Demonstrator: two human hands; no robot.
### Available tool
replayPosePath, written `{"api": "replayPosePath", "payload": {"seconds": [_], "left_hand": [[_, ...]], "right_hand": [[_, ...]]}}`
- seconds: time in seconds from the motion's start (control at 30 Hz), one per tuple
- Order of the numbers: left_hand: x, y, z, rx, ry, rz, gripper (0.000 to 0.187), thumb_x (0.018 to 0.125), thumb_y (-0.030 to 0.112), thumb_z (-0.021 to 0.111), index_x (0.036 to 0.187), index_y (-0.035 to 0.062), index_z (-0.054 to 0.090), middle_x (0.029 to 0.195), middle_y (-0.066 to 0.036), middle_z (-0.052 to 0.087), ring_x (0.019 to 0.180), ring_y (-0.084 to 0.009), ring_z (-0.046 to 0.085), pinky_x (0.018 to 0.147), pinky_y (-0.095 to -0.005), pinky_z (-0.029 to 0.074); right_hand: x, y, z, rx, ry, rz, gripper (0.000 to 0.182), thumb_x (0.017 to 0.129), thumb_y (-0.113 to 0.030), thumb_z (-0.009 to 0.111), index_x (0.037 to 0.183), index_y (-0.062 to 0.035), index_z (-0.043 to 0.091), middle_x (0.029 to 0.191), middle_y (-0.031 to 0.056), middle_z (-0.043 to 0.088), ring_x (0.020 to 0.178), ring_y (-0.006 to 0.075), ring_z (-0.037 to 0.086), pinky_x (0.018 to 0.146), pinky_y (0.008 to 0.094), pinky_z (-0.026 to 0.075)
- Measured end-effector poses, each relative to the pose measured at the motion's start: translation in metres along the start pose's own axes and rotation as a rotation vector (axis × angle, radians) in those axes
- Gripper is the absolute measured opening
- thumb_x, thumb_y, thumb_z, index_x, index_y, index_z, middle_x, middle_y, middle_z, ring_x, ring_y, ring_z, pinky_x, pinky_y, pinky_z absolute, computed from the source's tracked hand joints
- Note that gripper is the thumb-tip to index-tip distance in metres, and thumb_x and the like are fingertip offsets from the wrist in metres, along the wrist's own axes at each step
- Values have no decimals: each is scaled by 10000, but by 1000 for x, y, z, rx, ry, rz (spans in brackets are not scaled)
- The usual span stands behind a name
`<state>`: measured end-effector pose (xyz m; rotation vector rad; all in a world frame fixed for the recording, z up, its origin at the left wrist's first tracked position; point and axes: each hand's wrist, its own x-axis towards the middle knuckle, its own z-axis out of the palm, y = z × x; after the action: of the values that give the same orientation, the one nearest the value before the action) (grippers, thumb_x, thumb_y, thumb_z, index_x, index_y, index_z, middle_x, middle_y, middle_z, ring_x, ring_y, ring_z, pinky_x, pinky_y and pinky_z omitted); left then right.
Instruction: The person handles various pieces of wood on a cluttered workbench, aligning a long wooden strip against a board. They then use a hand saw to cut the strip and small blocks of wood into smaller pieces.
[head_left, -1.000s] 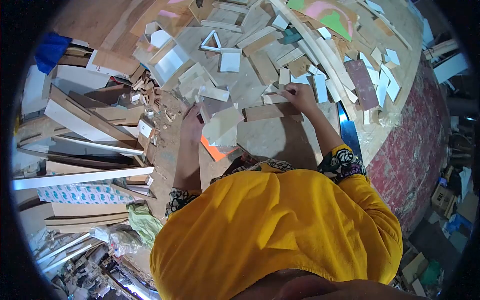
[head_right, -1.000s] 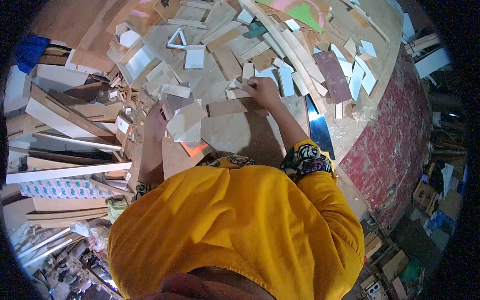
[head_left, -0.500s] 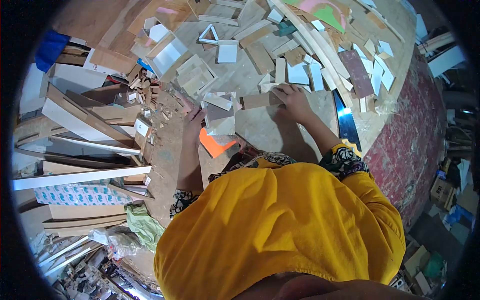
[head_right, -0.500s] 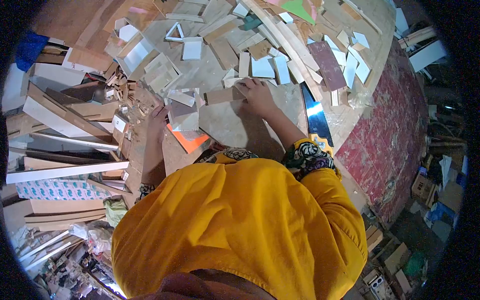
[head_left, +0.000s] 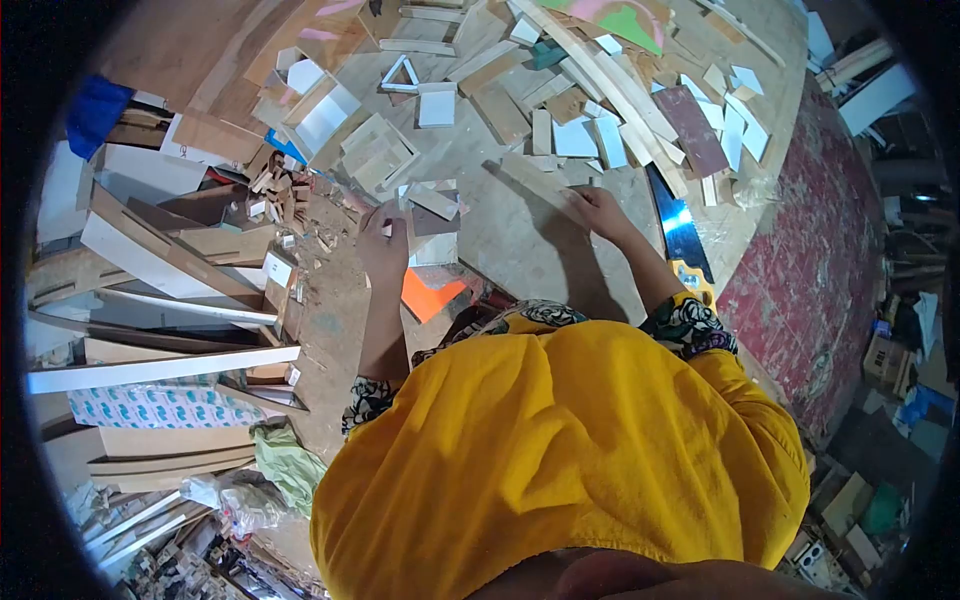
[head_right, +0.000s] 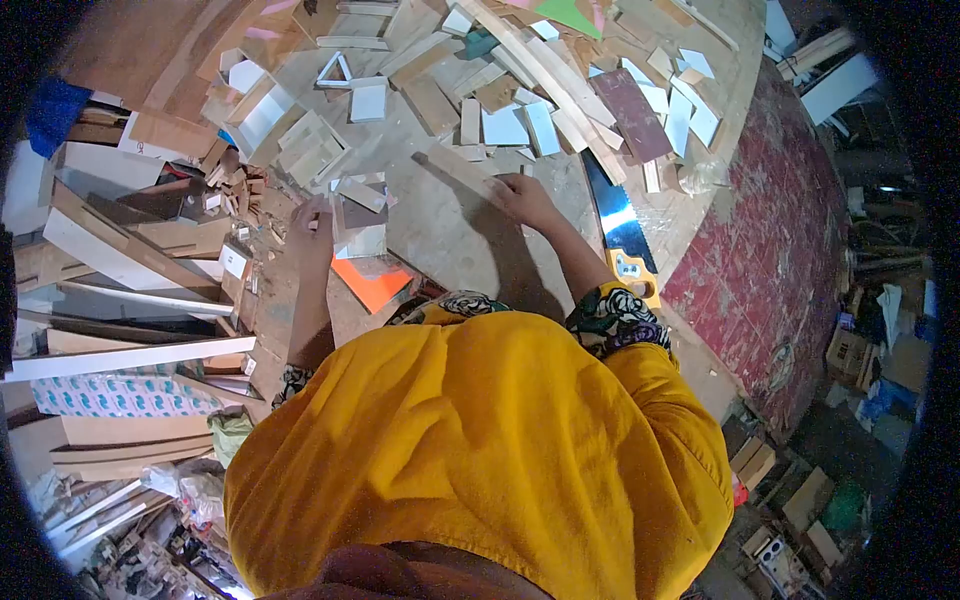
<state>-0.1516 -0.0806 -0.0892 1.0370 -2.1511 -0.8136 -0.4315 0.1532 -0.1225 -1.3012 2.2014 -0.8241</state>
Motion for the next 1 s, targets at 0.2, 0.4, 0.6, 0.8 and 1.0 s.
{"api": "replayPosePath", "payload": {"seconds": [0.2, 0.4, 0.6, 0.8, 1.0], "left_hand": [[-12, 82, 16, -267, -214, 94, 273, 778, 71, 580, 1043, 13, 611, 934, -129, 626, 803, -207, 615, 673, -305, 504], [-51, 97, 109, -671, -666, -639, 525, 826, 242, 627, 1272, 59, 421, 1059, -97, 581, 914, -181, 581, 749, -293, 472], [-43, 118, 117, -1046, -609, -825, 372, 889, 233, 529, 1182, 39, 410, 967, -116, 552, 917, -236, 570, 765, -367, 494], [-24, 102, 97, -1149, -602, -833, 368, 886, 277, 507, 1175, 52, 478, 872, -102, 567, 750, -228, 580, 688, -360, 498], [-24, 101, 91, -1083, -568, -846, 313, 880, 358, 535, 1010, 74, 529, 780, -62, 573, 604, -183, 563, 562, -319, 480]], "right_hand": [[-31, -6, -2, 1071, -128, 705, 328, 905, -333, 502, 1031, -47, 601, 911, 43, 614, 790, 114, 584, 689, 269, 473], [-57, -37, 10, 977, -8, 348, 359, 850, -202, 572, 1170, -40, 559, 1044, 79, 604, 844, 166, 574, 754, 271, 460], [-59, -52, 18, 669, 101, 39, 373, 791, -188, 645, 1135, -54, 594, 959, 93, 632, 862, 152, 582, 729, 274, 466], [-47, -7, -7, 650, 205, 366, 275, 796, -249, 635, 642, -23, 610, 562, 18, 601, 525, 178, 560, 495, 369, 413], [6, -7, -36, -415, 360, 40, 290, 773, -254, 599, 1050, -172, 615, 1116, 128, 542, 1052, 313, 507, 861, 498, 395]]}}
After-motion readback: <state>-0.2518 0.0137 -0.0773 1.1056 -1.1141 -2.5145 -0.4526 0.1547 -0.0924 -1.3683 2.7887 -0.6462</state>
